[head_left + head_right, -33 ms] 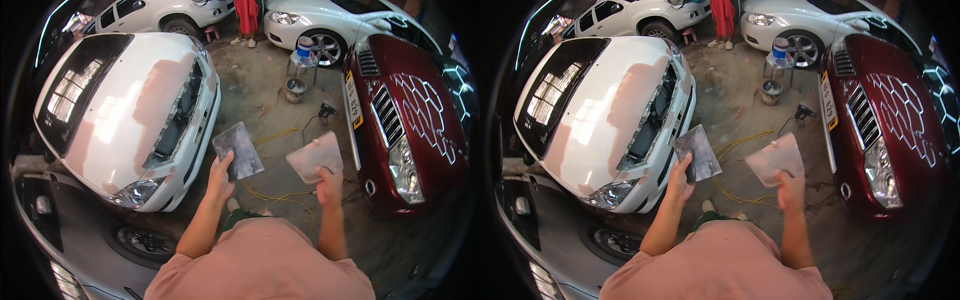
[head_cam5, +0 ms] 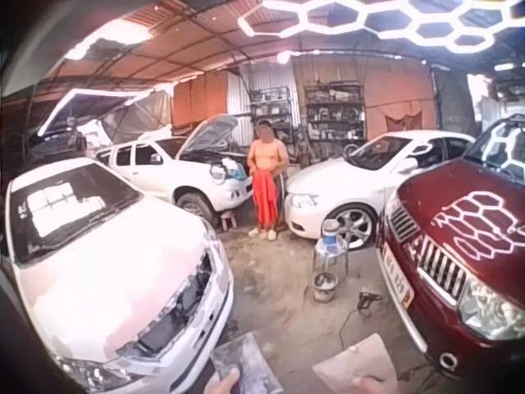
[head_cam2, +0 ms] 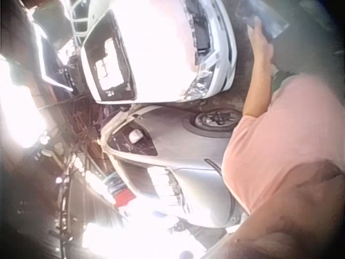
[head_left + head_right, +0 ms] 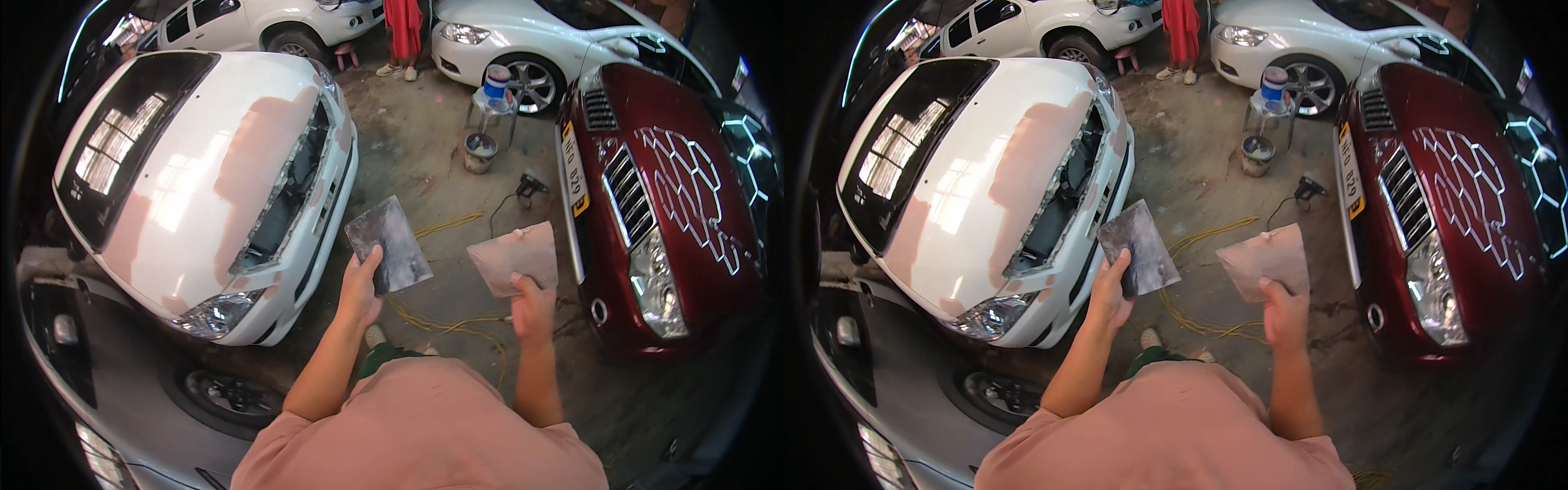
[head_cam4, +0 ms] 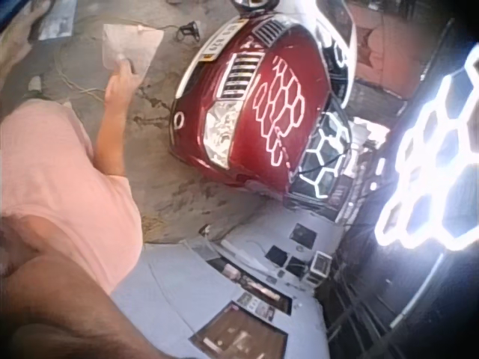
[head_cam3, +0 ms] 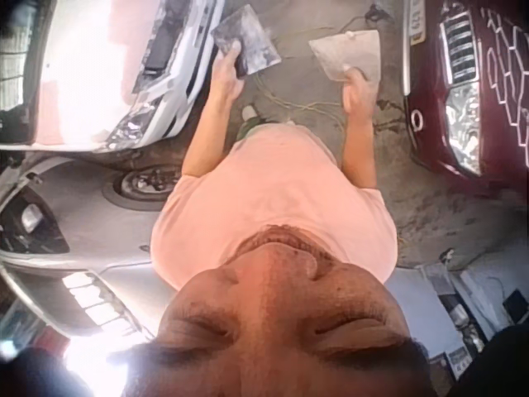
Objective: The person uses pieces of sandpaper to sand down patches of body filler on the front bumper and hood area of a white car.
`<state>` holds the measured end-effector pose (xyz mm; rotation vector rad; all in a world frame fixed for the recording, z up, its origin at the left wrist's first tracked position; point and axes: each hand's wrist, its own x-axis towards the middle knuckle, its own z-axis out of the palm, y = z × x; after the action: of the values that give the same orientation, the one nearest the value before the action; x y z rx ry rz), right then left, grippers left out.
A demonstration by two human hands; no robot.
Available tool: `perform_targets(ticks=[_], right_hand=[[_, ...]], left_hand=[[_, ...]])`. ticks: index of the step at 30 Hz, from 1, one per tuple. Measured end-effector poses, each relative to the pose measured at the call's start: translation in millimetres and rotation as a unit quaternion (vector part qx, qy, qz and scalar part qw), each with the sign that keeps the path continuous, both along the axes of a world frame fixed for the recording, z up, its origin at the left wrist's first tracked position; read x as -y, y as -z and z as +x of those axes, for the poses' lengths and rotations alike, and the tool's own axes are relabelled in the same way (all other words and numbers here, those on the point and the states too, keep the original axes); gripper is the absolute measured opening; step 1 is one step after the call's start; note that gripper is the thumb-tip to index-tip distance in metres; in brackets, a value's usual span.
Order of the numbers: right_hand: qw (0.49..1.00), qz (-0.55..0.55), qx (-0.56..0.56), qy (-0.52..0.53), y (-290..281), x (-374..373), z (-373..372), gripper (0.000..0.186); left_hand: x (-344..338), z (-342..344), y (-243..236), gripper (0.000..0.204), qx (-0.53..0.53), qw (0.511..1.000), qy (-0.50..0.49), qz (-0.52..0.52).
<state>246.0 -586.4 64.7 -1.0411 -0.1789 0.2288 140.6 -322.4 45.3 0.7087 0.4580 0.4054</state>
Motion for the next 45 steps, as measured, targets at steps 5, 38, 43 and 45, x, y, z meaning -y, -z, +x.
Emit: perform_targets(ticks=[5, 38, 43, 45], right_hand=[[0.885, -0.221, 0.399, 0.086, -10.0, -11.8, -25.1, 0.044], [0.938, -0.281, 0.165, -0.121, -21.3, 13.8, 16.3, 0.030], [0.932, -0.266, 0.201, -0.143, -50.3, 3.8, 47.5, 0.027], [0.918, -0.300, 0.207, -0.154, -57.4, -1.6, 50.2, 0.028]], left_hand=[[26.1, 15.2, -33.4, 0.034, -0.017, 0.997, 0.033, 0.064], [-14.7, -16.2, -107.2, 0.055, -0.059, 0.922, 0.186, 0.335], [-10.2, -15.7, -103.1, 0.053, -0.052, 0.907, 0.259, 0.330], [-7.9, -18.6, -102.6, 0.052, -0.060, 0.899, 0.270, 0.339]])
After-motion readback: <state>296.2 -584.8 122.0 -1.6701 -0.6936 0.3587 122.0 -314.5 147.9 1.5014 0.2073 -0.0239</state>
